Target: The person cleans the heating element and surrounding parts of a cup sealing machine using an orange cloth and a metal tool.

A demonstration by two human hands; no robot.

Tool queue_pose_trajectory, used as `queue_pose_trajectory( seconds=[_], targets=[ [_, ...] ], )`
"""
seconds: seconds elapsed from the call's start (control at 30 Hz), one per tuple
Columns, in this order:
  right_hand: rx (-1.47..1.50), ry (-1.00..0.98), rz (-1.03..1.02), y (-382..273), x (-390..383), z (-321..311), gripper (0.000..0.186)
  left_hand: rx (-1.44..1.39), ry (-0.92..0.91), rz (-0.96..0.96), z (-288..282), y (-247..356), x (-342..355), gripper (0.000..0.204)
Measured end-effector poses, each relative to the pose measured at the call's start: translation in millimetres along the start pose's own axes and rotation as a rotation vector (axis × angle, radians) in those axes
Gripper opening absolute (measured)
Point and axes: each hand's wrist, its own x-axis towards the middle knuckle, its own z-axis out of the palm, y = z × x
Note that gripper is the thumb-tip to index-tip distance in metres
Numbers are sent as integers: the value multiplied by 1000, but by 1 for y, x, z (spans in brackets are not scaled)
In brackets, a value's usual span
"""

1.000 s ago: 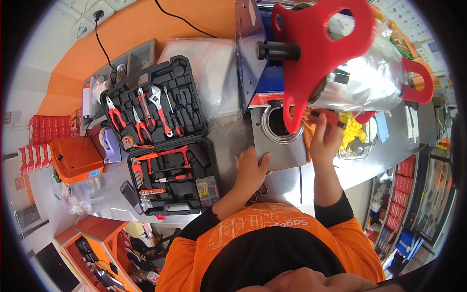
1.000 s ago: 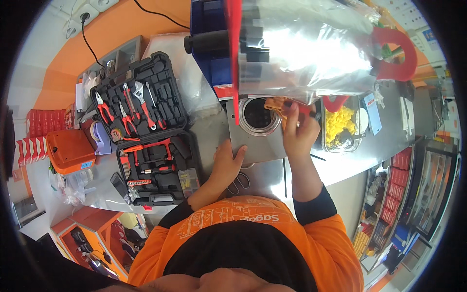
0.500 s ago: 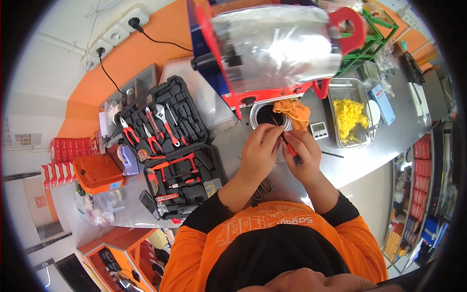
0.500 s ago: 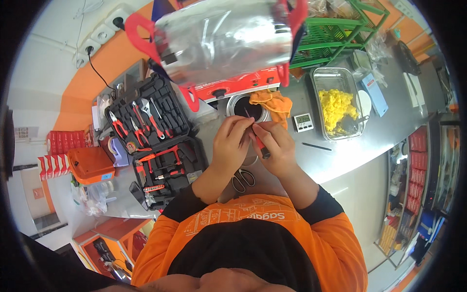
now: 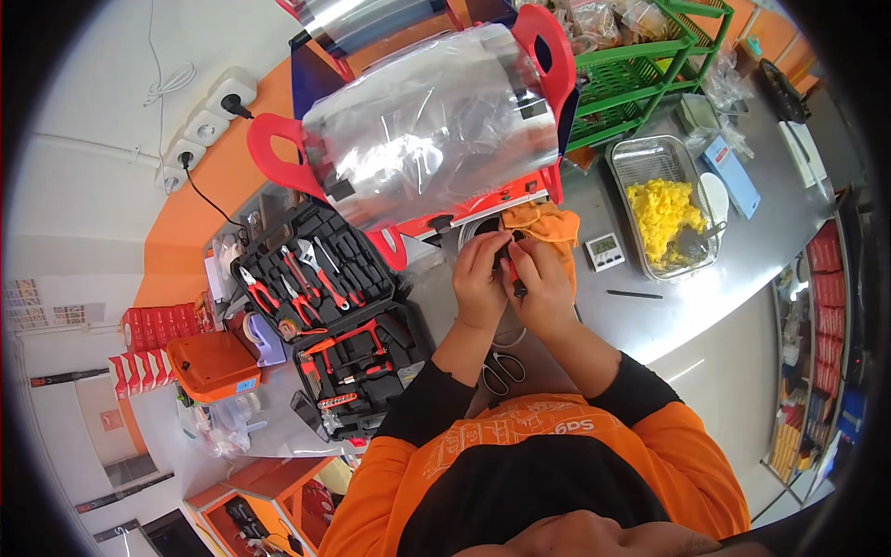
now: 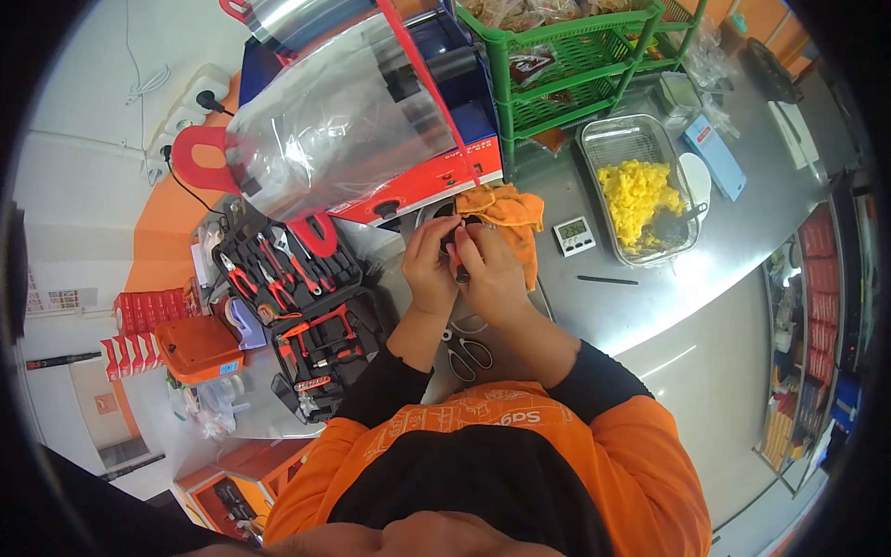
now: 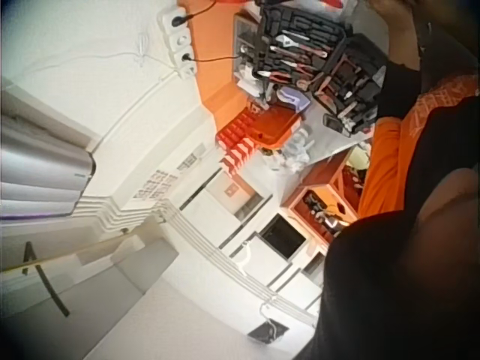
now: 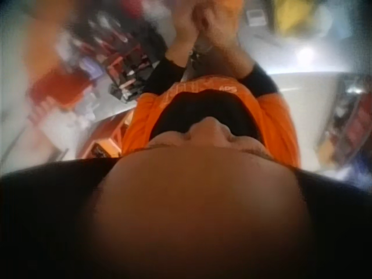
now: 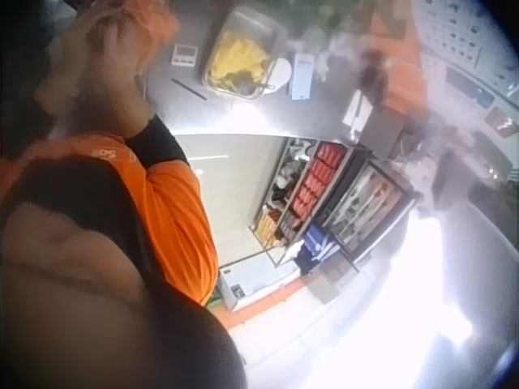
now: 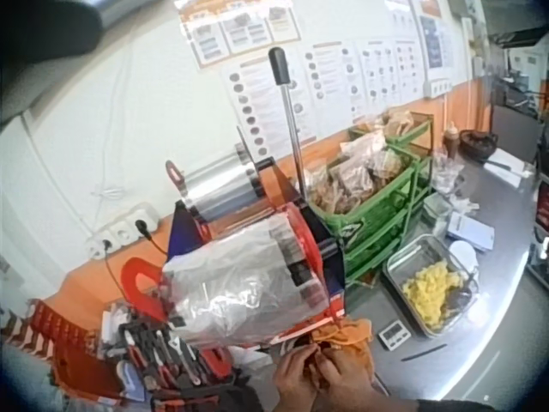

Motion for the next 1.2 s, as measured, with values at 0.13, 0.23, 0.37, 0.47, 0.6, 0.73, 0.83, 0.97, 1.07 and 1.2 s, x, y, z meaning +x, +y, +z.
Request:
queue_pose_trajectory(
  seconds=[0.13, 0.23, 0.37, 0.47, 0.6, 0.73, 0.83, 0.97, 1.07, 1.2],
  targets=[
    [5, 6, 17, 4, 7, 2, 31, -6, -7, -37, 5, -1, 2, 34],
    [7, -37, 32, 7, 10, 5, 29, 4, 1, -59, 9, -8, 1, 31],
    [27, -40, 56, 10, 14, 7, 26, 17, 4, -63, 11, -6, 8, 28],
    [88, -16, 56, 15, 21, 9, 22, 52, -1, -84, 14, -9, 8, 30],
    [217, -44, 156, 21, 35, 5, 17, 115, 13, -102, 21, -13, 12, 31],
    [201, -118, 148, 26, 44, 0, 16, 134, 54, -82, 23, -9, 16, 26],
    [143, -196, 160, 25, 44, -4, 17, 103, 40, -97, 20, -10, 14, 25],
    [79, -154, 85, 20, 38, -3, 18, 47, 42, -164, 16, -12, 0, 31],
    [26, -144, 69, 14, 41, 2, 18, -22, 92, -288, 12, -11, -8, 22],
    [-86, -181, 28, 15, 47, 9, 16, 169, 212, -248, -12, -18, -18, 22]
  ],
)
